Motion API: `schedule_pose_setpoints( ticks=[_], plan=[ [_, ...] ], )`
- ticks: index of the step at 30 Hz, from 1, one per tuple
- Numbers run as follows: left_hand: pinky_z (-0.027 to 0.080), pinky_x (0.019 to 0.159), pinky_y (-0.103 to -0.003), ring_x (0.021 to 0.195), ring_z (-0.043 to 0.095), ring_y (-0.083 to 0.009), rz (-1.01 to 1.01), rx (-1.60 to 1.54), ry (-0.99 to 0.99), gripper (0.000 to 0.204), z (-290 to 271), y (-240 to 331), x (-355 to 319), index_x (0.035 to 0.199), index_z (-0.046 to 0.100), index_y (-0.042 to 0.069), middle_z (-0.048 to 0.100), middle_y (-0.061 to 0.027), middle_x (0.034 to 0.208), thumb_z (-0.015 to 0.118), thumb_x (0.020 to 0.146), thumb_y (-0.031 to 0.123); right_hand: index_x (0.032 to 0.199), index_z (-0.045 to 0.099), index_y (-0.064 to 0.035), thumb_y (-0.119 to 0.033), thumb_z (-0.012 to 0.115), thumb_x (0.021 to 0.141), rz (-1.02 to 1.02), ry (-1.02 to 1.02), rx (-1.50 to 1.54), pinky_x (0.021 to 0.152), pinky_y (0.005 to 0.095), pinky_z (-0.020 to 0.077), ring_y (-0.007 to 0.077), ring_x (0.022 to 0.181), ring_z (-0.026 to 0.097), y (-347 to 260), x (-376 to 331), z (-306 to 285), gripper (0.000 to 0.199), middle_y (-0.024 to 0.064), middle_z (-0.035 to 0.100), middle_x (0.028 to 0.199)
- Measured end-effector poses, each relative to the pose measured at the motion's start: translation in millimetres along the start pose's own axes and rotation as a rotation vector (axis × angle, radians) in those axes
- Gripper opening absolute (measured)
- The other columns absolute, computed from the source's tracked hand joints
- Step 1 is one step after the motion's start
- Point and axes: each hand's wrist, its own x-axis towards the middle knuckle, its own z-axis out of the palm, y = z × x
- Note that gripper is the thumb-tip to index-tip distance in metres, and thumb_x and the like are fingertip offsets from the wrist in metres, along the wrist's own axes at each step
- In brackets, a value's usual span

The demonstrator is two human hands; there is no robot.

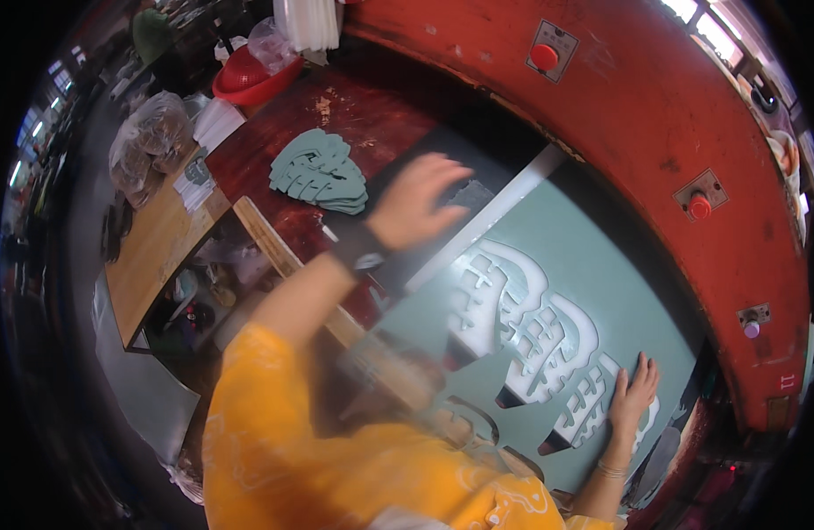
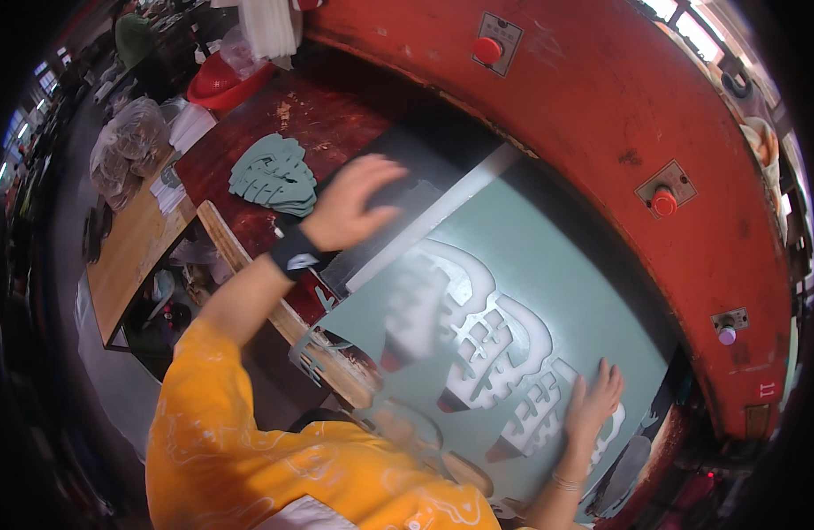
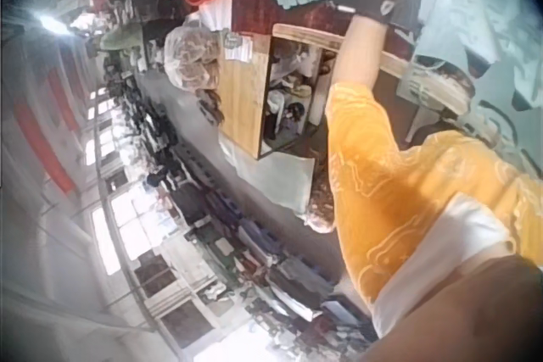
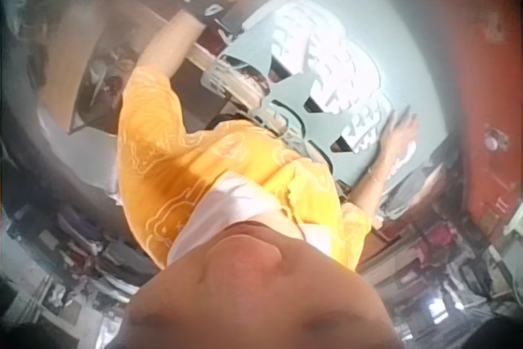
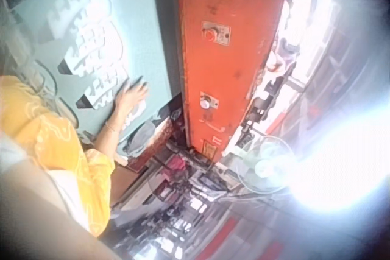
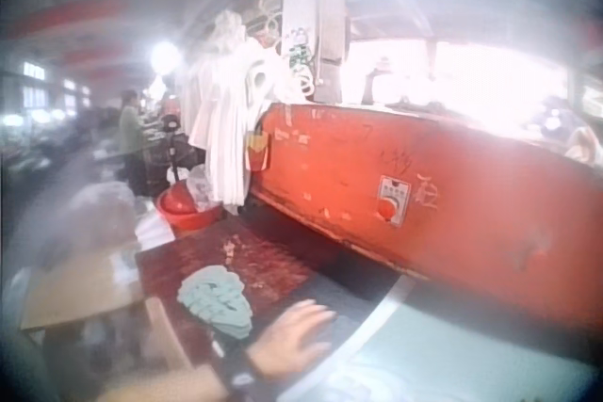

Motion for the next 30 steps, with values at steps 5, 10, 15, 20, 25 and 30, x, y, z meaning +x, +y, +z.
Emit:
schedule_pose_setpoints(
  ticks=[5, 10, 15, 20, 25, 30],
  plan=[
    [0.024, 0.111, -0.050, 0.134, 0.035, -0.0349, 0.102, 0.043, -0.361, 0.061, 98.8, 60.9, 47.4, 0.137, 0.046, 0.012, 0.043, -0.0176, 0.142, 0.061, 0.085, 0.041, 0.138, 0.045, -0.0145, -0.028, 0.055, 0.089, 0.073, -0.095, -0.119, 0.107, 0.0500, 0.0250, 0.0374, 0.133, 0.034, 16.7, -9.2, 18.9, 0.052, 0.0157, 0.042, 0.142],
    [0.020, 0.111, -0.054, 0.136, 0.031, -0.0360, 0.067, 0.173, -0.527, 0.065, 98.2, 84.1, 23.7, 0.140, 0.042, 0.013, 0.037, -0.0204, 0.144, 0.058, 0.085, 0.044, 0.139, 0.045, -0.0152, -0.036, 0.056, 0.087, 0.138, -0.177, -0.040, 0.107, 0.0564, 0.0208, 0.0410, 0.133, 0.032, -3.6, -26.1, 1.6, 0.057, 0.0182, 0.039, 0.144],
    [0.020, 0.110, -0.055, 0.135, 0.032, -0.0382, 0.044, 0.228, -0.601, 0.067, 82.3, 89.3, -3.2, 0.138, 0.044, 0.012, 0.036, -0.0182, 0.146, 0.066, 0.080, 0.035, 0.133, 0.051, -0.0109, -0.024, 0.060, 0.086, 0.029, -0.164, 0.095, 0.110, 0.0512, 0.0238, 0.0384, 0.132, 0.037, -10.6, -70.4, -32.3, 0.049, 0.0186, 0.045, 0.140],
    [0.012, 0.114, -0.052, 0.142, 0.023, -0.0339, 0.035, 0.253, -0.615, 0.071, 92.0, 91.0, 6.9, 0.143, 0.039, 0.013, 0.030, -0.0147, 0.152, 0.065, 0.078, 0.029, 0.118, 0.060, -0.0014, -0.006, 0.061, 0.084, 0.430, 0.323, 0.583, 0.101, 0.0361, 0.0394, 0.0255, 0.118, 0.053, 114.7, -69.8, -76.6, 0.035, 0.0148, 0.058, 0.124],
    [0.012, 0.114, -0.051, 0.142, 0.023, -0.0341, 0.029, 0.252, -0.615, 0.071, 91.8, 92.5, 7.5, 0.142, 0.040, 0.013, 0.030, -0.0148, 0.152, 0.064, 0.077, 0.026, 0.132, 0.048, -0.0098, -0.034, 0.076, 0.069, 0.657, -0.102, -0.045, 0.105, 0.0475, 0.0317, 0.0381, 0.127, 0.038, 216.3, -103.3, -77.3, 0.073, 0.0197, 0.038, 0.141],
    [0.014, 0.114, -0.051, 0.141, 0.025, -0.0352, 0.005, 0.220, -0.606, 0.070, 89.7, 91.7, 5.2, 0.140, 0.043, 0.013, 0.032, -0.0154, 0.150, 0.066, 0.075, 0.024, 0.134, 0.048, -0.0138, -0.033, 0.078, 0.062, 0.449, -0.140, 0.058, 0.106, 0.0477, 0.0308, 0.0383, 0.129, 0.036, 250.4, -108.5, -57.5, 0.080, 0.0177, 0.036, 0.143]
  ],
)
